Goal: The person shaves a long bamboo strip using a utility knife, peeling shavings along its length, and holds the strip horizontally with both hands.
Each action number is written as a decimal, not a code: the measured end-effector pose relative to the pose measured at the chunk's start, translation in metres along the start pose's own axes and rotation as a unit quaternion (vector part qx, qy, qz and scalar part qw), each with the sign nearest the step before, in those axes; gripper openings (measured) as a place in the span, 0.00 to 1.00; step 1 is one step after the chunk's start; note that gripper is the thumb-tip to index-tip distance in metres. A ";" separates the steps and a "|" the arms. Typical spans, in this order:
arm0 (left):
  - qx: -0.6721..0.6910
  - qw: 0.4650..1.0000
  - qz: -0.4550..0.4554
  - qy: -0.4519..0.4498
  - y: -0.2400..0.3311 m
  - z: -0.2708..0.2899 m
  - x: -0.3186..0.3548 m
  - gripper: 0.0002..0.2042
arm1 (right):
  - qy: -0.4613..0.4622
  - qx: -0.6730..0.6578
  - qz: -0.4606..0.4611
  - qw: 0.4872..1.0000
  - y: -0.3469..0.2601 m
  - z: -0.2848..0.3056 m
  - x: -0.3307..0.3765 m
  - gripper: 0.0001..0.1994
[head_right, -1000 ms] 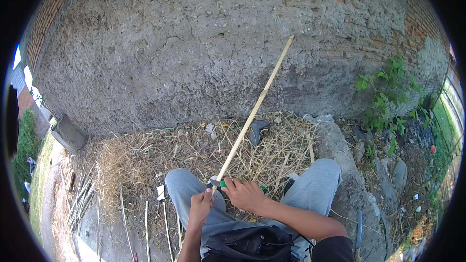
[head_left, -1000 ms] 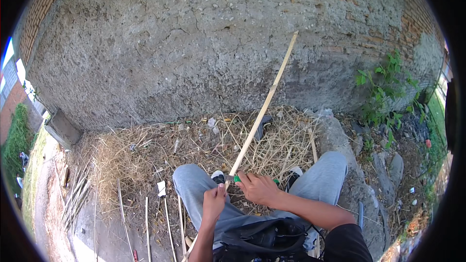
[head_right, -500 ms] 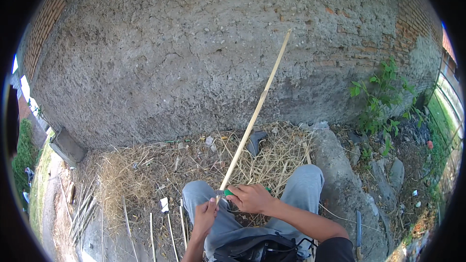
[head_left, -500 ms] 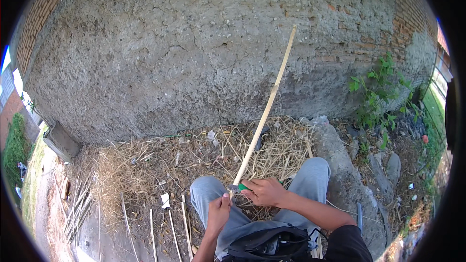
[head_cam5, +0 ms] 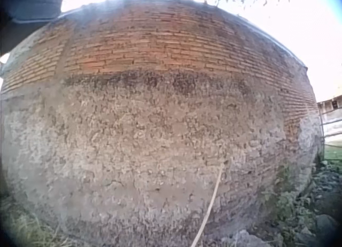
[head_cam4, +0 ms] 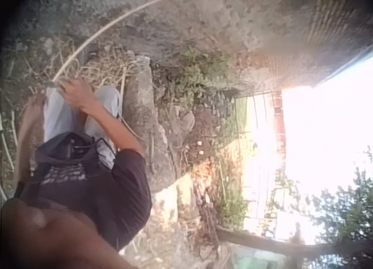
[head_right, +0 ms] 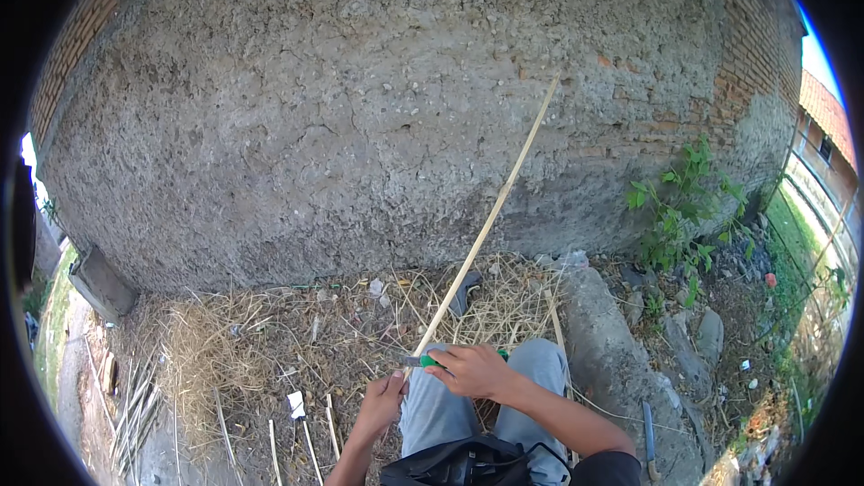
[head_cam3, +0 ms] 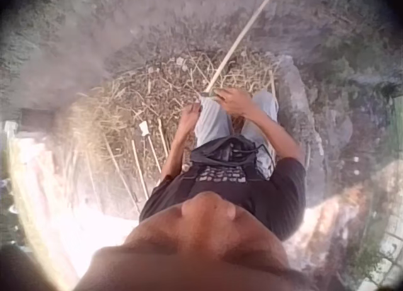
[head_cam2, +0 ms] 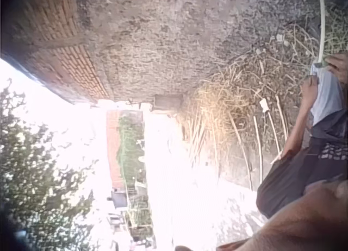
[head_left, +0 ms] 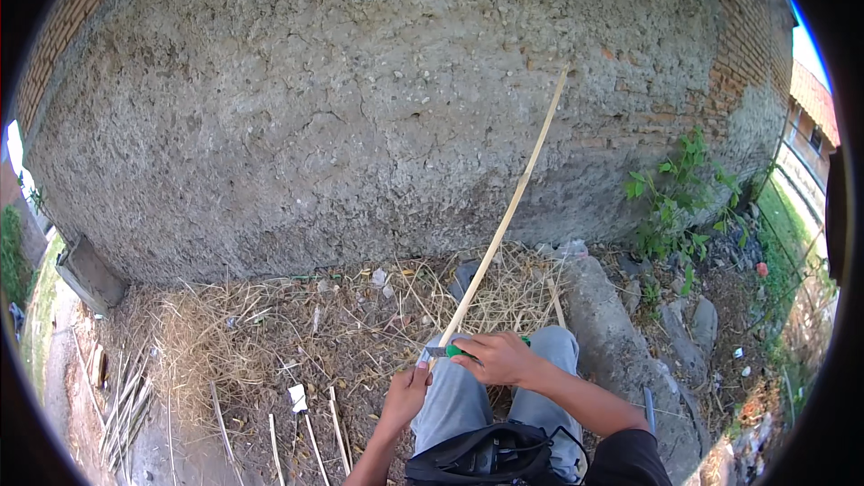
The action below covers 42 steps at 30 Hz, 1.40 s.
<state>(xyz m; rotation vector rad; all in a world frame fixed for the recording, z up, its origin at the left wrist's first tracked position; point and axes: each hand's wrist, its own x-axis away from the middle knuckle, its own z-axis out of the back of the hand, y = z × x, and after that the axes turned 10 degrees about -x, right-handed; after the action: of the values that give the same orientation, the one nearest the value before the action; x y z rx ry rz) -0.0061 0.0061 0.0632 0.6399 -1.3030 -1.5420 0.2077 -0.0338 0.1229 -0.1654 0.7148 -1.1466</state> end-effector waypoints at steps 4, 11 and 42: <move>-0.108 0.993 0.011 0.048 0.000 0.000 -0.004 0.23 | -0.019 -0.014 0.028 0.999 0.015 -0.005 0.001 0.17; -0.173 0.980 0.006 0.101 -0.011 -0.037 0.001 0.23 | -0.039 -0.032 0.067 0.996 0.053 -0.020 0.022 0.16; -0.170 0.981 0.034 0.092 -0.030 -0.057 0.027 0.23 | 0.119 0.050 0.038 0.991 0.041 -0.067 0.067 0.14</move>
<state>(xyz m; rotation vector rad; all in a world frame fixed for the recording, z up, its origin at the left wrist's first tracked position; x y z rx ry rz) 0.0222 -0.0436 0.0236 0.5000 -0.8862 -1.5620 0.2140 -0.0598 0.0228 0.0856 0.8650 -1.1369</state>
